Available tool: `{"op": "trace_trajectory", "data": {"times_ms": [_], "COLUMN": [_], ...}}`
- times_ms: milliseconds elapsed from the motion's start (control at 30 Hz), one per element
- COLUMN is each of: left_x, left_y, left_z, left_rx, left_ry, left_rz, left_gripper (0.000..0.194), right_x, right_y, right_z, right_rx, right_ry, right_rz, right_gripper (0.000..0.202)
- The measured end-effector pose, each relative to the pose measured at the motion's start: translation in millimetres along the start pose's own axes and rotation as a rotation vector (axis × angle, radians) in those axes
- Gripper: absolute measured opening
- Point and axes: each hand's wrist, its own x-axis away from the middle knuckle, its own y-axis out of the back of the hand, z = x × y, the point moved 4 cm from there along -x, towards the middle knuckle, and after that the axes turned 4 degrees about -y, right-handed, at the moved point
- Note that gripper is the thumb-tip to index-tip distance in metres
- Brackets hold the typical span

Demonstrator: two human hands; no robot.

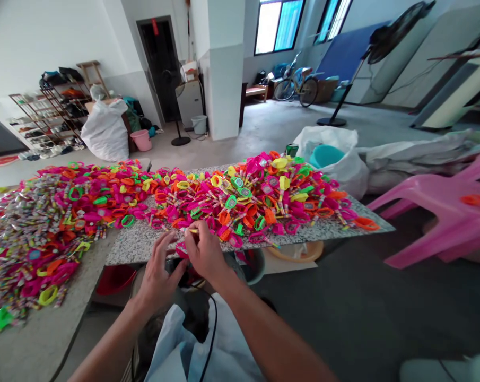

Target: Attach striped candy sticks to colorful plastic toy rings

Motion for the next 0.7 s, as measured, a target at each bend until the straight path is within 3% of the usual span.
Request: {"op": "trace_trajectory", "data": {"times_ms": [67, 133, 233, 367, 433, 533, 600, 700], "left_x": [-0.7, -1.0, -1.5, -1.6, 0.6, 8.5, 10.3, 8.9], "left_y": [0.8, 1.7, 3.4, 1.8, 0.7, -5.0, -6.4, -5.5], "left_z": [-1.4, 2.8, 12.6, 19.7, 24.6, 29.1, 29.7, 33.1], "left_rx": [-0.143, -0.199, -0.19, 0.006, 0.253, 0.795, 1.055, 1.161], "left_ry": [-0.146, -0.154, -0.059, 0.127, 0.373, 0.768, 0.872, 0.86], "left_rz": [0.097, 0.156, 0.13, 0.097, 0.071, 0.024, -0.035, -0.099], "left_gripper": [0.07, 0.077, 0.078, 0.062, 0.05, 0.037, 0.043, 0.048], "right_x": [-3.7, -4.4, -1.3, 4.0, 4.0, 4.3, 8.0, 21.5], "right_y": [-3.5, -9.0, -18.3, -22.9, -19.5, -11.2, -9.0, -12.0], "right_z": [3.7, 5.8, 7.4, 9.1, 4.8, -6.0, -10.7, -7.8], "right_rx": [0.163, 0.294, 0.386, 0.276, 0.143, -0.196, -0.435, -0.643], "right_ry": [0.063, 0.118, 0.185, 0.24, 0.159, -0.054, -0.199, -0.327], "right_rz": [0.057, 0.081, 0.045, -0.096, -0.154, -0.185, -0.122, 0.051], "right_gripper": [0.017, 0.018, 0.018, 0.015, 0.017, 0.017, 0.018, 0.025]}}
